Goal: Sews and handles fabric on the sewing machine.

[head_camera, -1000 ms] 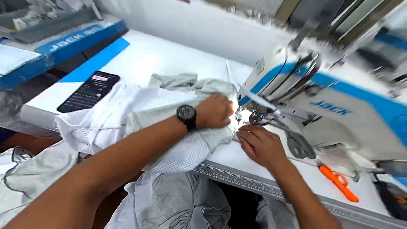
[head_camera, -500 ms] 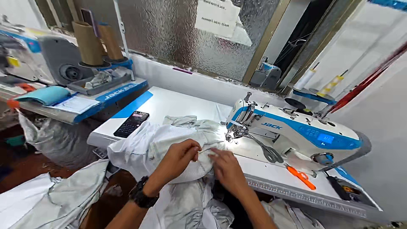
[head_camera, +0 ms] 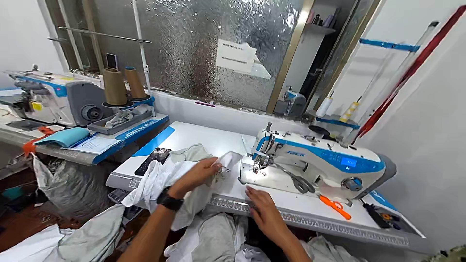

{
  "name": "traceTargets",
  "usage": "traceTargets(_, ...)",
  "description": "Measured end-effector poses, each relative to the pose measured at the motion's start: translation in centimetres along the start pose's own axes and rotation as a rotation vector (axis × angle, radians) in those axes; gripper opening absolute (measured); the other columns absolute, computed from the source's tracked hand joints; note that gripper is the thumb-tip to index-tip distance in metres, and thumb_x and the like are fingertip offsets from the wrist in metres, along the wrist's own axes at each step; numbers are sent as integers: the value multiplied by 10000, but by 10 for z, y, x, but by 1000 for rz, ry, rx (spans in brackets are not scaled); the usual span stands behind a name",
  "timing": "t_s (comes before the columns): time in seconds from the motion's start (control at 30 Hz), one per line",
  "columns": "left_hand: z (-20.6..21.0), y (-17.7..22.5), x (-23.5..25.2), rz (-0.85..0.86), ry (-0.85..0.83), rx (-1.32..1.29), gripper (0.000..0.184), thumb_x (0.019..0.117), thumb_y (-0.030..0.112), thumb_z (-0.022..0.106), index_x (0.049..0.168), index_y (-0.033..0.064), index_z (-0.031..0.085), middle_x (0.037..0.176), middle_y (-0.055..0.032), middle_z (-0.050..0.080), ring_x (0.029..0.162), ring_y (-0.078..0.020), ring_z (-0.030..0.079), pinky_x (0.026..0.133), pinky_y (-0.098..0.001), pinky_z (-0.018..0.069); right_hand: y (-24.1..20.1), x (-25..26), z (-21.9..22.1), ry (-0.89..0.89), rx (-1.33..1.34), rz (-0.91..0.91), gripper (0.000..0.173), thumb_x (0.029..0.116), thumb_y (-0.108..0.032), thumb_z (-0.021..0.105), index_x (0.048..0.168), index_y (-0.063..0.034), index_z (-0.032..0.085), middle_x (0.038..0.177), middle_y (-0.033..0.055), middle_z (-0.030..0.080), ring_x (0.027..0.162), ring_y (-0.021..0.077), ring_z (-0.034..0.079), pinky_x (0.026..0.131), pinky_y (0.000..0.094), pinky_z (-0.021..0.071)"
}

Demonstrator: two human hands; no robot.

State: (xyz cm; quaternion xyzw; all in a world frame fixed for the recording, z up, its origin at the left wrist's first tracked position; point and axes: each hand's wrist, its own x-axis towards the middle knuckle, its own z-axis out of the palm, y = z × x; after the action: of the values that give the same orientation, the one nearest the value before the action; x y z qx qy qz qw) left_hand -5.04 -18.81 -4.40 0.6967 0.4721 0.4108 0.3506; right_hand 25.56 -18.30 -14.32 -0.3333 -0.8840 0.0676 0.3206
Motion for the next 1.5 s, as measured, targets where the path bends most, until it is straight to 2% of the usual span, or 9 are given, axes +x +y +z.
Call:
traceTargets(0.17, -57, 87, -92, 216, -16, -11, 266, 1075, 240, 463, 1053, 114, 696, 850, 18, 697, 731, -55, 656, 659, -242, 571, -75, 66, -21, 24, -248, -327, 509, 822, -220, 813, 1314, -210, 683, 1449, 16, 602, 1093, 338, 644, 786, 575, 533)
traceTargets(0.37, -81, 63, -174, 78, 325, 170, 156, 1029, 161, 566, 1053, 111, 712, 821, 2, 713, 658, -69, 661, 594, -266, 584, -125, 45, -81, -242, -363, -653, 181, 979, -228, 548, 875, -214, 695, 962, -44, 717, 1262, 292, 575, 1077, 634, 365)
traceTargets(0.53, 20, -64, -191, 15, 173, 687, 296, 936, 84, 672, 1229, 60, 698, 1201, -136, 704, 1091, -314, 689, 910, -570, 565, -122, -21, -46, -760, -134, -689, 275, 1028, -372, 550, 957, -155, 705, 870, 14, 714, 1105, 294, 673, 1066, 633, 420)
traceTargets(0.67, 64, -79, -203, 254, -271, 503, 343, 945, 289, 579, 1229, 141, 702, 1332, -32, 656, 1341, -215, 549, 1169, -548, 385, -81, -54, -7, -1243, 198, -513, 225, 1015, -250, 594, 1149, -112, 712, 1137, 97, 729, 1281, 363, 594, 1104, 690, 370)
traceTargets(0.8, 69, -93, -197, 138, -642, 494, 330, 1036, 340, 559, 1235, 112, 692, 1214, -65, 719, 1240, -246, 643, 1179, -663, 305, -68, -45, -4, -1194, 556, -456, 236, 1031, -218, 582, 1068, -59, 753, 991, 112, 741, 980, 279, 709, 872, 493, 558)
traceTargets(1.03, -5, -79, -192, 334, -388, 424, 422, 1058, 432, 517, 772, 176, 692, 647, 102, 609, 663, -11, 614, 902, -301, 542, -59, -48, -23, -730, 80, -284, 352, 1084, -358, 433, 962, -126, 667, 630, 17, 592, 540, 205, 625, 464, 403, 502)
traceTargets(1.13, 37, -106, -215, 184, -424, 613, 466, 1058, 415, 493, 760, 105, 672, 681, -30, 650, 691, -203, 675, 723, -449, 571, -50, -81, 16, -687, -65, -222, 347, 1067, -345, 503, 938, -82, 689, 714, 87, 659, 628, 282, 689, 530, 476, 561)
traceTargets(1.37, 85, -84, -196, 66, -81, 812, 601, 968, 654, 498, 948, 94, 715, 1151, -113, 688, 1160, -304, 640, 1022, -567, 485, -41, -85, 37, -539, 168, 20, 396, 984, -541, 605, 906, -183, 754, 1425, 58, 575, 1365, 245, 499, 1080, 476, 479)
traceTargets(1.5, 81, -85, -177, 146, -272, 827, 440, 995, 401, 559, 680, 112, 659, 777, -49, 671, 871, -245, 689, 871, -482, 557, -26, -78, 52, -568, 378, 49, 334, 1000, -439, 637, 920, -144, 772, 1252, 11, 658, 1148, 131, 609, 983, 346, 525)
